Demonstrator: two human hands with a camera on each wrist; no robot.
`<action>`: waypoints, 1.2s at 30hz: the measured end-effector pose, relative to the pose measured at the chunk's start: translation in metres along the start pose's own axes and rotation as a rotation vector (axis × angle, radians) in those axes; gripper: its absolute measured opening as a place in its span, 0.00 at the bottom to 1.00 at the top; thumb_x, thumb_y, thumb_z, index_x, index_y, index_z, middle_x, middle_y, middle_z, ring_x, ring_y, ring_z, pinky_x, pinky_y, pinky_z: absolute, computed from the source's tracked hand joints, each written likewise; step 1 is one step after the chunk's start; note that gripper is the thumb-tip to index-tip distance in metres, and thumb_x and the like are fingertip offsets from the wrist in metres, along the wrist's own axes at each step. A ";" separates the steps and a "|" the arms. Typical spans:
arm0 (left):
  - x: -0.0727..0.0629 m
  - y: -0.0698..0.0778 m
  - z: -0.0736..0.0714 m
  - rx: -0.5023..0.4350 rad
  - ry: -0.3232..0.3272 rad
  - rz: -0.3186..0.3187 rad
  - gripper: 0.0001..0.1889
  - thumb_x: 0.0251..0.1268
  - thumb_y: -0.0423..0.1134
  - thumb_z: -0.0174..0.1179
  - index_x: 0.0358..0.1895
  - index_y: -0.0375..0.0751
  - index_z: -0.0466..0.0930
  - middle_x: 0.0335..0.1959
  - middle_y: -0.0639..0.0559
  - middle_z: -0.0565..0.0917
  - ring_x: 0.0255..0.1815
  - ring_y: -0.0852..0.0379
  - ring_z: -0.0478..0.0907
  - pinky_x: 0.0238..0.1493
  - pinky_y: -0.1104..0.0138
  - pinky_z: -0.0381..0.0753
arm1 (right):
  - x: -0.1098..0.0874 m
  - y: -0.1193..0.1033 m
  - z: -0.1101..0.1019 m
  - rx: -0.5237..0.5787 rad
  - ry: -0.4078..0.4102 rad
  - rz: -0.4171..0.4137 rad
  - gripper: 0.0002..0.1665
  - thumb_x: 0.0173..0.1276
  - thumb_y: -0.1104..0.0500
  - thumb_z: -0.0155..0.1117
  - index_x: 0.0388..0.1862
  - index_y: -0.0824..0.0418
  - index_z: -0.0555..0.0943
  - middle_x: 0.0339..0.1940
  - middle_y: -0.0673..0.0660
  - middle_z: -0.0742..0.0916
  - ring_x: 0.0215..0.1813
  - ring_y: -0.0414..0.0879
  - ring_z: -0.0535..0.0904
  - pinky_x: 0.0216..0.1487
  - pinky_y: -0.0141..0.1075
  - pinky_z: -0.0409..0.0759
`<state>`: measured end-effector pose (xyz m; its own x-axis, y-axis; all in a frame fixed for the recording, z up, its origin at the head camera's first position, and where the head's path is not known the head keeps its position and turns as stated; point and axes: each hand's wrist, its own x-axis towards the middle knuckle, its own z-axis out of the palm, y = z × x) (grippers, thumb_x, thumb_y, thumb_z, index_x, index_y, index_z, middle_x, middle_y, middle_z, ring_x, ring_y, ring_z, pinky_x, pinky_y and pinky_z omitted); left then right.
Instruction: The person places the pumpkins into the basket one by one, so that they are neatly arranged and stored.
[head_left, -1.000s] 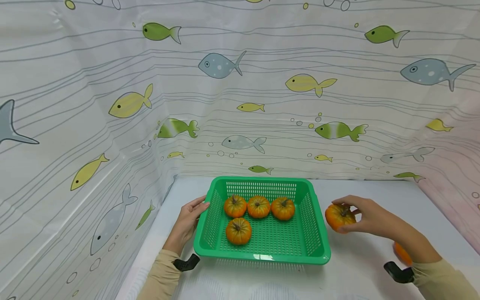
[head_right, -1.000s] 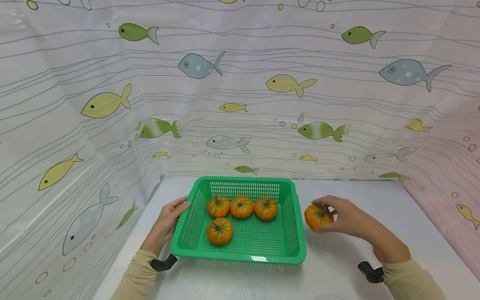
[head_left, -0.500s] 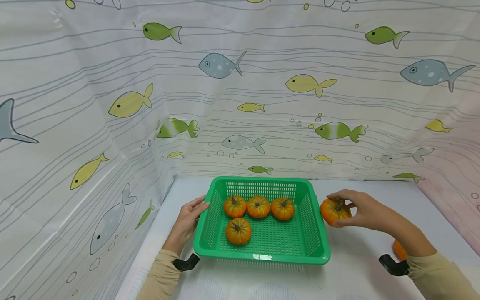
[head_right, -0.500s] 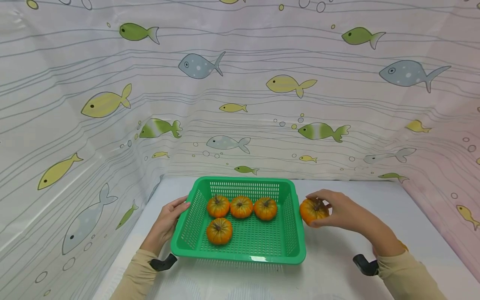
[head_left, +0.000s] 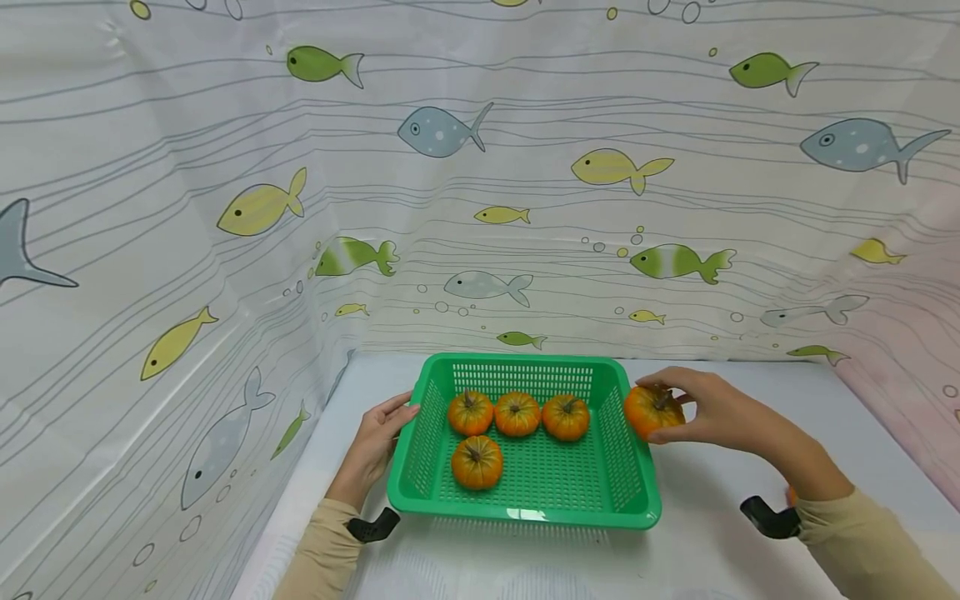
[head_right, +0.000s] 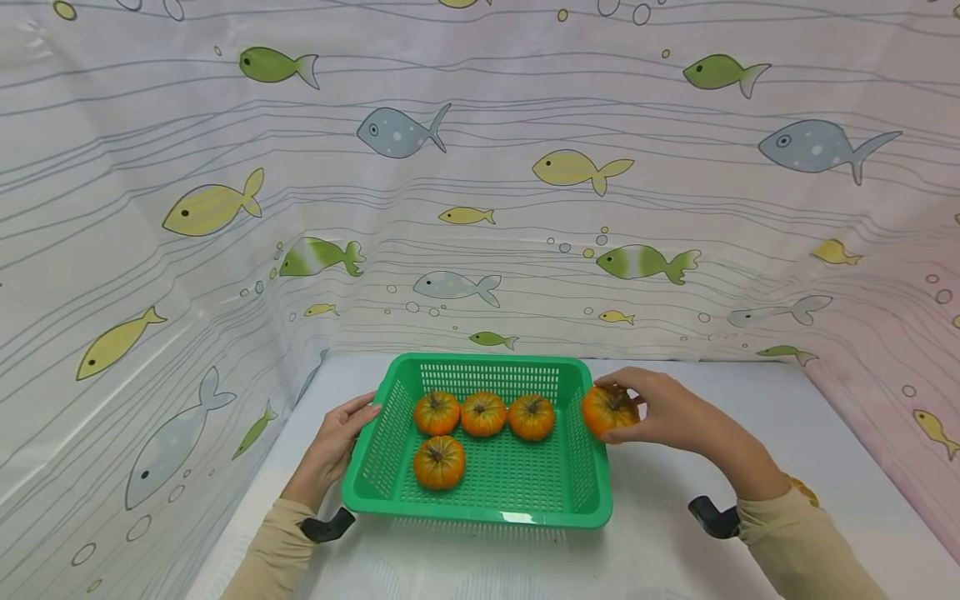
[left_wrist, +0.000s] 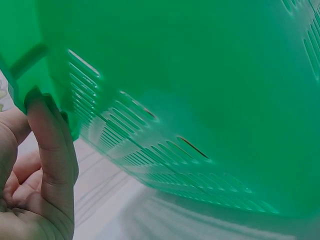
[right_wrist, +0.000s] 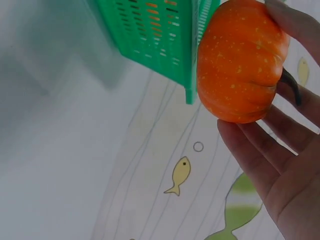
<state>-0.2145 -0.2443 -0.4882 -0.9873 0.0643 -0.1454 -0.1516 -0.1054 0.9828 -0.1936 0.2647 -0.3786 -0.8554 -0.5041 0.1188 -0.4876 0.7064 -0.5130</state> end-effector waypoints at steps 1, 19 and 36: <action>0.000 0.000 0.000 0.001 -0.002 0.003 0.29 0.77 0.37 0.61 0.76 0.35 0.67 0.40 0.60 0.88 0.38 0.64 0.88 0.41 0.70 0.90 | 0.002 -0.001 0.001 0.006 -0.004 -0.005 0.43 0.54 0.40 0.83 0.65 0.56 0.80 0.57 0.45 0.86 0.53 0.37 0.79 0.53 0.32 0.87; 0.000 0.000 0.000 0.007 0.001 0.002 0.29 0.77 0.38 0.61 0.76 0.36 0.67 0.42 0.59 0.88 0.39 0.63 0.89 0.42 0.69 0.91 | 0.029 -0.028 0.015 0.031 -0.124 -0.058 0.39 0.58 0.41 0.81 0.65 0.53 0.80 0.60 0.48 0.86 0.55 0.42 0.82 0.56 0.36 0.87; -0.001 0.000 0.000 0.017 -0.005 0.009 0.29 0.76 0.38 0.62 0.76 0.36 0.67 0.42 0.58 0.88 0.40 0.63 0.89 0.43 0.69 0.91 | 0.051 -0.050 0.039 -0.032 -0.211 -0.128 0.39 0.58 0.44 0.82 0.66 0.56 0.81 0.65 0.53 0.85 0.64 0.51 0.80 0.64 0.51 0.85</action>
<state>-0.2133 -0.2440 -0.4883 -0.9883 0.0687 -0.1360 -0.1418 -0.0891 0.9859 -0.2063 0.1841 -0.3798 -0.7324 -0.6809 -0.0008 -0.5981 0.6438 -0.4773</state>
